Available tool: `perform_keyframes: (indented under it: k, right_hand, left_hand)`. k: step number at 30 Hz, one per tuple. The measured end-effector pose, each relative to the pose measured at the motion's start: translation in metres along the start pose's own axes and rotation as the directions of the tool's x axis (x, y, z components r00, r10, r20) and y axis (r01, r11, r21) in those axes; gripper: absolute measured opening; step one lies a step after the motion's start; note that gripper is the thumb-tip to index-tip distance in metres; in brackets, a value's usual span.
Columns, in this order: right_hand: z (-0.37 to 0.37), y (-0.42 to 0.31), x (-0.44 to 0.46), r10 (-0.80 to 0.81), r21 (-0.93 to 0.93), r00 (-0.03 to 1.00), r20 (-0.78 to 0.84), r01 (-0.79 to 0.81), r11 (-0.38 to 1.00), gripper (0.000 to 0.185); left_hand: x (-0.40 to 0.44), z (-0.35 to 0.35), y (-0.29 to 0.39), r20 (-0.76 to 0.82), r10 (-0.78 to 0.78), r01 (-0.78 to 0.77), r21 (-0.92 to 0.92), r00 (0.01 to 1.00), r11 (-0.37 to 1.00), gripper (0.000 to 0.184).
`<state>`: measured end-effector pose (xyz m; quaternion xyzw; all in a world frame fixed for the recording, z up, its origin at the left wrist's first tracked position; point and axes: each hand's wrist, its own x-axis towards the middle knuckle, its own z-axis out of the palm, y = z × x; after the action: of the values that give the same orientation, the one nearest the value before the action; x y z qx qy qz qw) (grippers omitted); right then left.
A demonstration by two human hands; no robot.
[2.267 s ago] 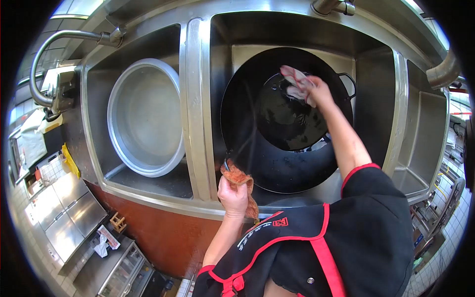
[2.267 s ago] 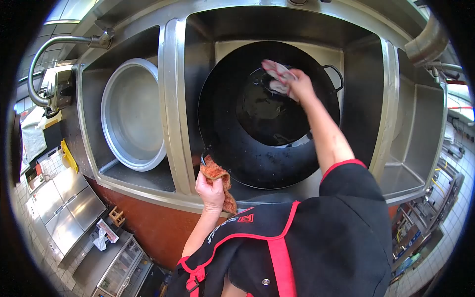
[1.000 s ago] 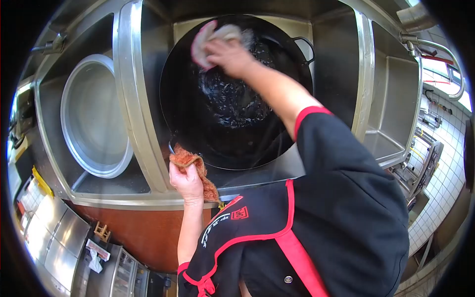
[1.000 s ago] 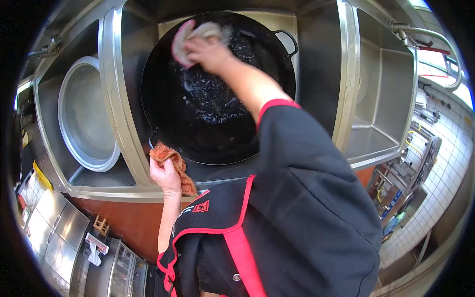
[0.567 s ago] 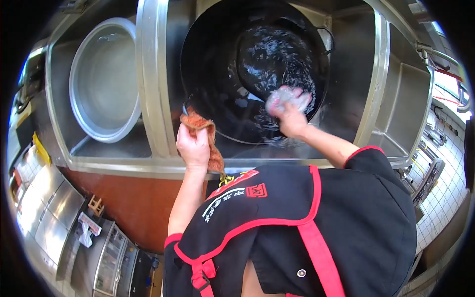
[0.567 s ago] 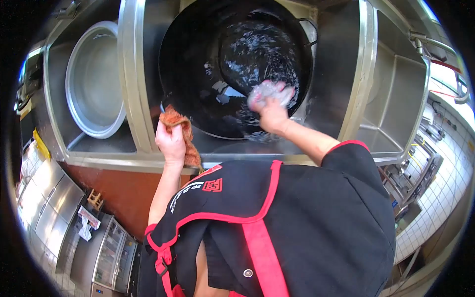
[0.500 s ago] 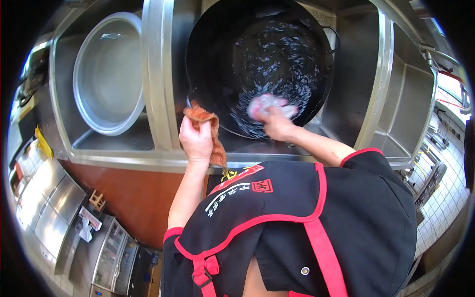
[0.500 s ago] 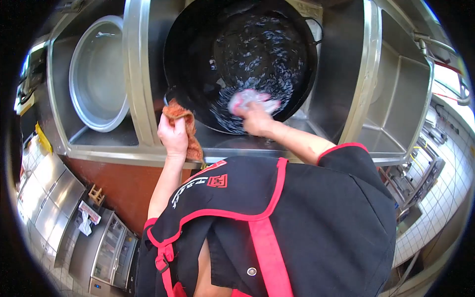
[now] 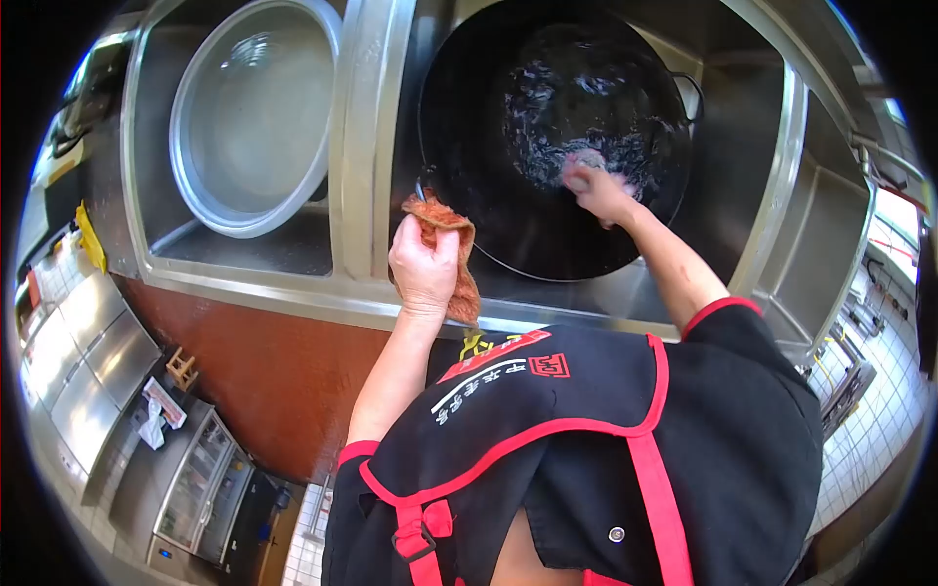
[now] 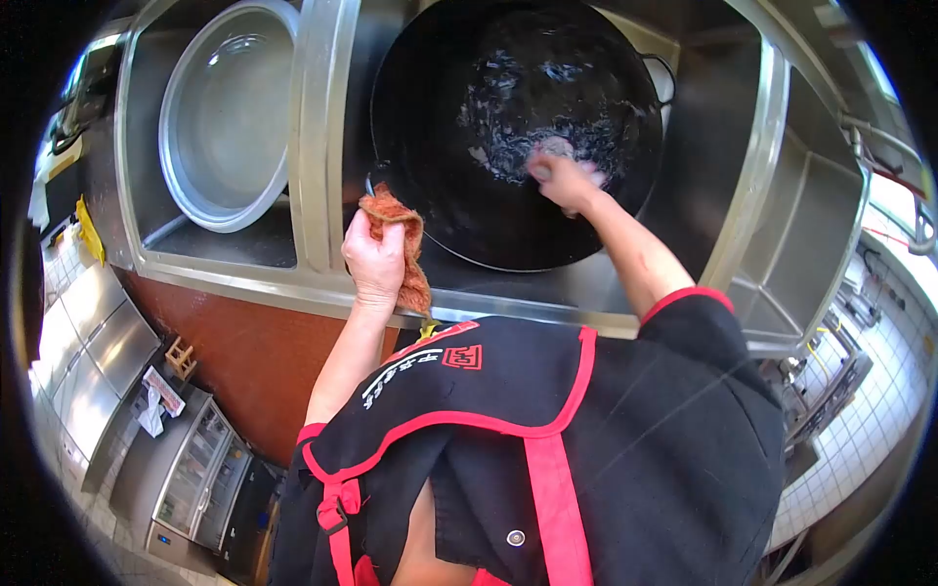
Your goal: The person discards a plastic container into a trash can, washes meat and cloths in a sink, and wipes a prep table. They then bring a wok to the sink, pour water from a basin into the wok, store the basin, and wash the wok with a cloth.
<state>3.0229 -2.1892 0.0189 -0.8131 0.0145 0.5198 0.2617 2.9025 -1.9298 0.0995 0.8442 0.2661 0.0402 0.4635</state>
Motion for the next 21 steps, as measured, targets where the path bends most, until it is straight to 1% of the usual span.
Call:
perform_keyframes:
  k: [1, 2, 3, 5, 6, 7, 8, 9, 10, 11, 13, 14, 15, 16, 17, 18, 19, 20, 21]
  right_hand:
    - [-0.002, -0.024, 0.005, -0.058, 0.207, 0.995, 0.078, 0.04, 0.978, 0.05]
    - [-0.003, -0.037, 0.012, -0.124, 0.412, 0.981, 0.147, 0.053, 0.91, 0.052]
    - [0.018, -0.019, 0.051, -0.396, 0.663, 0.918, -0.011, 0.303, 0.685, 0.052]
    - [0.009, -0.027, 0.075, -0.387, 0.616, 0.881, -0.273, 0.469, 0.633, 0.053]
    - [-0.003, -0.012, 0.102, -0.301, 0.489, 0.91, -0.286, 0.408, 0.771, 0.048]
    - [-0.015, 0.009, 0.124, -0.211, 0.353, 0.927, -0.311, 0.319, 0.88, 0.043]
    - [-0.035, 0.008, 0.123, -0.058, 0.088, 0.93, -0.362, 0.096, 0.991, 0.034]
    - [-0.05, -0.017, 0.097, 0.17, 0.181, 0.894, -0.415, -0.102, 0.978, 0.033]
    - [-0.032, 0.012, 0.135, 0.195, 0.244, 0.756, -0.625, -0.048, 0.969, 0.033]
    - [-0.014, 0.042, 0.172, 0.229, 0.292, 0.568, -0.79, 0.021, 0.956, 0.034]
    - [0.009, 0.016, 0.157, 0.077, 0.181, 0.781, -0.619, 0.046, 0.982, 0.037]
    - [0.021, 0.019, 0.157, -0.134, 0.296, 0.86, -0.492, 0.31, 0.903, 0.038]
    - [0.006, -0.004, 0.125, -0.012, 0.481, 0.999, -0.053, 0.036, 0.876, 0.036]
    - [0.005, 0.018, 0.129, -0.261, 0.395, 0.95, -0.173, 0.31, 0.865, 0.033]
    - [-0.008, 0.038, 0.136, -0.22, 0.056, 0.938, -0.268, 0.243, 0.968, 0.032]
    - [-0.014, 0.055, 0.14, -0.053, 0.069, 0.883, -0.466, 0.096, 0.993, 0.037]
    - [-0.013, 0.085, 0.158, 0.061, 0.306, 0.811, -0.582, 0.149, 0.94, 0.038]
    - [0.0, 0.06, 0.154, 0.049, 0.262, 0.752, -0.657, 0.166, 0.951, 0.038]
    - [0.001, 0.045, 0.133, 0.05, 0.216, 0.678, -0.733, 0.164, 0.962, 0.039]
  left_hand:
    - [0.001, 0.0, 0.0, -0.004, -0.003, 0.004, 0.007, 1.0, 1.0, 0.022]
    - [0.001, -0.001, 0.0, 0.003, -0.018, 0.018, 0.015, 1.0, 1.0, 0.023]
    - [0.001, -0.002, 0.0, 0.001, -0.013, 0.013, 0.029, 1.0, 1.0, 0.023]
    - [0.002, 0.0, 0.0, -0.009, 0.011, -0.01, 0.038, 1.0, 0.999, 0.023]
    - [0.001, 0.0, 0.0, 0.001, -0.035, 0.035, 0.012, 0.999, 0.999, 0.023]
    - [0.001, -0.001, 0.002, 0.004, -0.037, 0.037, 0.022, 0.999, 0.999, 0.023]
    - [0.001, -0.001, 0.003, 0.004, -0.04, 0.04, 0.031, 0.999, 0.999, 0.023]
    - [0.003, 0.0, 0.004, 0.002, -0.044, 0.044, 0.041, 0.999, 0.998, 0.023]
    - [0.003, 0.0, 0.002, -0.001, -0.026, 0.026, 0.043, 1.0, 0.999, 0.023]
    - [0.002, 0.0, 0.003, 0.0, -0.031, 0.031, 0.044, 1.0, 0.999, 0.023]
    - [0.003, 0.0, 0.004, -0.005, -0.035, 0.036, 0.046, 0.999, 0.998, 0.023]
    - [0.003, 0.0, 0.002, -0.013, -0.012, 0.013, 0.061, 1.0, 0.998, 0.022]
    - [0.005, 0.002, 0.0, 0.0, -0.032, 0.032, 0.041, 0.999, 0.999, 0.022]
    - [0.003, 0.003, -0.002, 0.011, -0.058, 0.058, 0.025, 0.998, 0.998, 0.022]
    - [0.001, 0.002, -0.004, 0.016, -0.082, 0.082, 0.014, 0.997, 0.997, 0.022]
    - [0.0, 0.003, -0.005, 0.022, -0.105, 0.105, -0.014, 0.994, 0.994, 0.022]
    - [0.002, 0.0, 0.001, 0.027, -0.09, 0.088, 0.062, 0.996, 0.994, 0.022]
    - [0.002, -0.003, 0.003, 0.001, -0.052, 0.051, 0.095, 0.999, 0.994, 0.022]
    - [0.003, -0.004, 0.007, 0.003, -0.091, 0.09, 0.081, 0.996, 0.993, 0.022]
